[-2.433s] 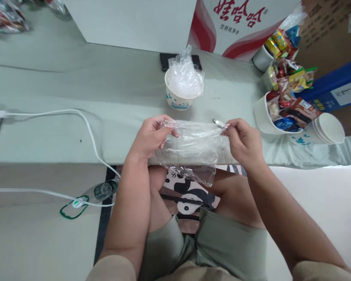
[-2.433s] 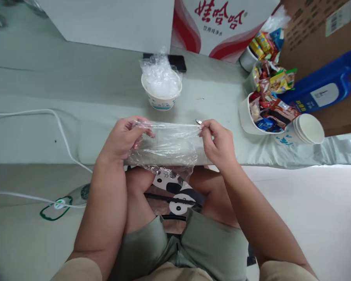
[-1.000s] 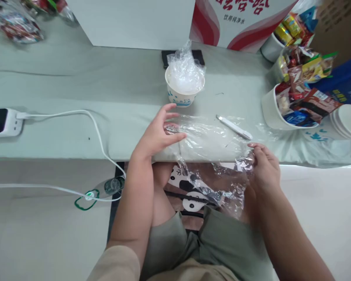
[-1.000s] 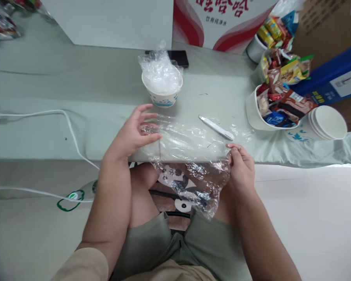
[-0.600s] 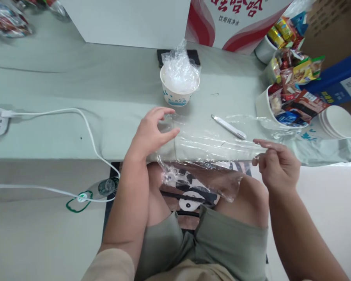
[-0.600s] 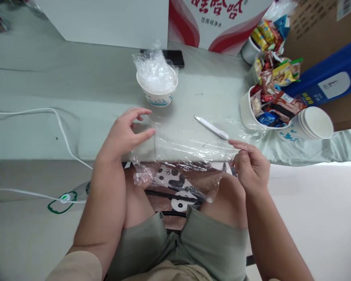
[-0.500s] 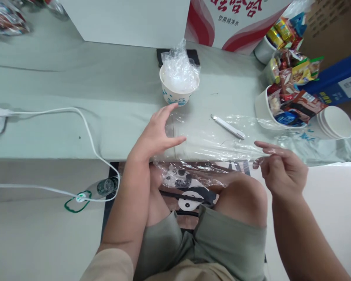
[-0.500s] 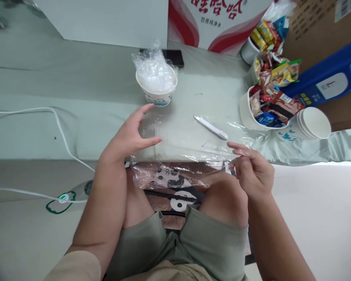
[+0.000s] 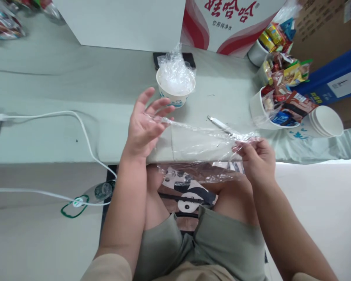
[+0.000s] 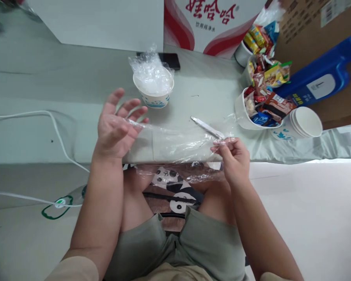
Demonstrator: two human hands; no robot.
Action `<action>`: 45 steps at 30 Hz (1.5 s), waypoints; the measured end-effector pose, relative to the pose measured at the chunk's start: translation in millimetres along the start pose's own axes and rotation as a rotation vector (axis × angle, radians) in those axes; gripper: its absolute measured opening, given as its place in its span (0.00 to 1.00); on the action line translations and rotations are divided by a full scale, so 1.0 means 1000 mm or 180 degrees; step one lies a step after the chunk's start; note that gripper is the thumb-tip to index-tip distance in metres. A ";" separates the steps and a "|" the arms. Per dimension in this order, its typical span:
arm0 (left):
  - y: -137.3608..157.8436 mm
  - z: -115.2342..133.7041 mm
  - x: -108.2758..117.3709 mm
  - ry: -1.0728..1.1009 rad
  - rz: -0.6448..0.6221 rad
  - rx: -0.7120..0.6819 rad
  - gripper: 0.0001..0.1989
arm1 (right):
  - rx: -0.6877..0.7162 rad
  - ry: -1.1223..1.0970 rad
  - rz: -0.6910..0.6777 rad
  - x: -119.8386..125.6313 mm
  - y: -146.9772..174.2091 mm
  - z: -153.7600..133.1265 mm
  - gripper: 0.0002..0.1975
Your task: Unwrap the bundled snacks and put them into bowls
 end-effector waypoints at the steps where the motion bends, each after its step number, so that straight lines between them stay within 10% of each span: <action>1: 0.002 -0.007 -0.005 0.0055 -0.0238 0.0259 0.41 | 0.0120 -0.0138 0.0165 0.001 -0.002 -0.007 0.12; 7: 0.025 -0.056 -0.039 -0.0866 -0.1314 0.1349 0.17 | 0.0567 -0.0356 0.0723 0.012 -0.006 -0.045 0.16; 13: 0.005 -0.024 -0.015 -0.1193 0.0091 0.0366 0.08 | 0.0947 -0.0213 0.0837 0.037 0.009 -0.048 0.21; 19: 0.005 -0.037 -0.013 -0.1298 -0.0063 0.0646 0.12 | 0.0012 -0.0659 0.0205 0.031 0.002 0.011 0.13; 28: 0.001 -0.016 -0.012 -0.1511 -0.0024 0.0011 0.14 | 0.0318 0.0031 -0.0339 0.011 -0.014 0.016 0.41; 33: 0.002 -0.019 -0.004 -0.1350 -0.0127 0.0096 0.13 | 0.0310 0.0124 -0.0208 0.007 -0.036 0.013 0.40; 40: 0.000 -0.019 0.011 -0.1418 0.0204 0.0188 0.19 | 0.1968 0.1539 -0.0475 -0.024 -0.057 -0.039 0.04; 45: -0.003 -0.004 0.024 -0.1545 0.0469 -0.0386 0.11 | 0.2272 0.1967 -0.0565 -0.026 -0.049 -0.039 0.02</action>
Point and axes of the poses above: each hand's wrist, its own y-axis away from the middle knuckle, its own x-axis out of the back of the hand, z = x × y, the point moved 10 cm from there along -y, towards the middle knuckle, and after that the axes turned 3 degrees about z, right-handed, at the moved point
